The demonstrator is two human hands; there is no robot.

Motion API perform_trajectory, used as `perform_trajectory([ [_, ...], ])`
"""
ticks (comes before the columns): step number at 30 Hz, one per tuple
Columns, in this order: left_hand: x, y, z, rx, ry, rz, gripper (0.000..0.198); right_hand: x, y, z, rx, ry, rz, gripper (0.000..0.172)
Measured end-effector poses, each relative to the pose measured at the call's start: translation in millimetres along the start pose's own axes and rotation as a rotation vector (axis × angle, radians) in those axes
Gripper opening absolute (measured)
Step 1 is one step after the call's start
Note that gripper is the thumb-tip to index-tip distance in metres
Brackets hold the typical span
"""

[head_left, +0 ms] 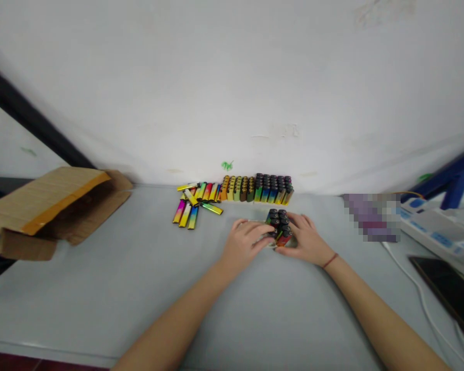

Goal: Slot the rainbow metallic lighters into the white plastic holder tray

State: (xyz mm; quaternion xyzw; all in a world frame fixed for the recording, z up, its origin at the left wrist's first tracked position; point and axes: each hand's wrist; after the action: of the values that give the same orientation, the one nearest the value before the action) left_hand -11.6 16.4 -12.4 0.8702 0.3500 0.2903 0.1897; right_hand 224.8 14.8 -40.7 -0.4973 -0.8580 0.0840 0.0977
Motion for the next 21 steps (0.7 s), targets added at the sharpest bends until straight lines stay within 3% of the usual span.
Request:
perform_trajectory([
  [9, 0.2, 1.0, -9.3, 0.146, -0.025, 0.034, 0.036, -0.3, -1.2, 0.4, -0.017, 0.007, 0.005, 0.080],
  [11, 0.9, -5.7, -16.0, 0.179, -0.009, -0.054, 0.039, -0.1, -0.8, 0.5, -0.015, 0.007, 0.004, 0.081],
  [17, -3.9, -36.1, -39.0, 0.482, -0.022, -0.561, 0.043, 0.0, 0.1, 0.6, 0.000, 0.007, 0.004, 0.081],
  [21, -5.7, -42.9, -50.9, 0.532, -0.115, -0.612, 0.037, 0.4, -0.6, 0.0, -0.004, -0.001, 0.013, 0.083],
])
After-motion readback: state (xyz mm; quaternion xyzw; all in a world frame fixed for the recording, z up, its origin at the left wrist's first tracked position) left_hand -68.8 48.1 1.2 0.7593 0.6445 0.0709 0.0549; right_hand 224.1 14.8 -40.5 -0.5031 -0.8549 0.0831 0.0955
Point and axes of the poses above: each hand's wrist, its own x-axis towards the middle knuckle, its own z-axis out of the palm, y = z × x, and after that the axes turned 12 degrees about -y, right-handed
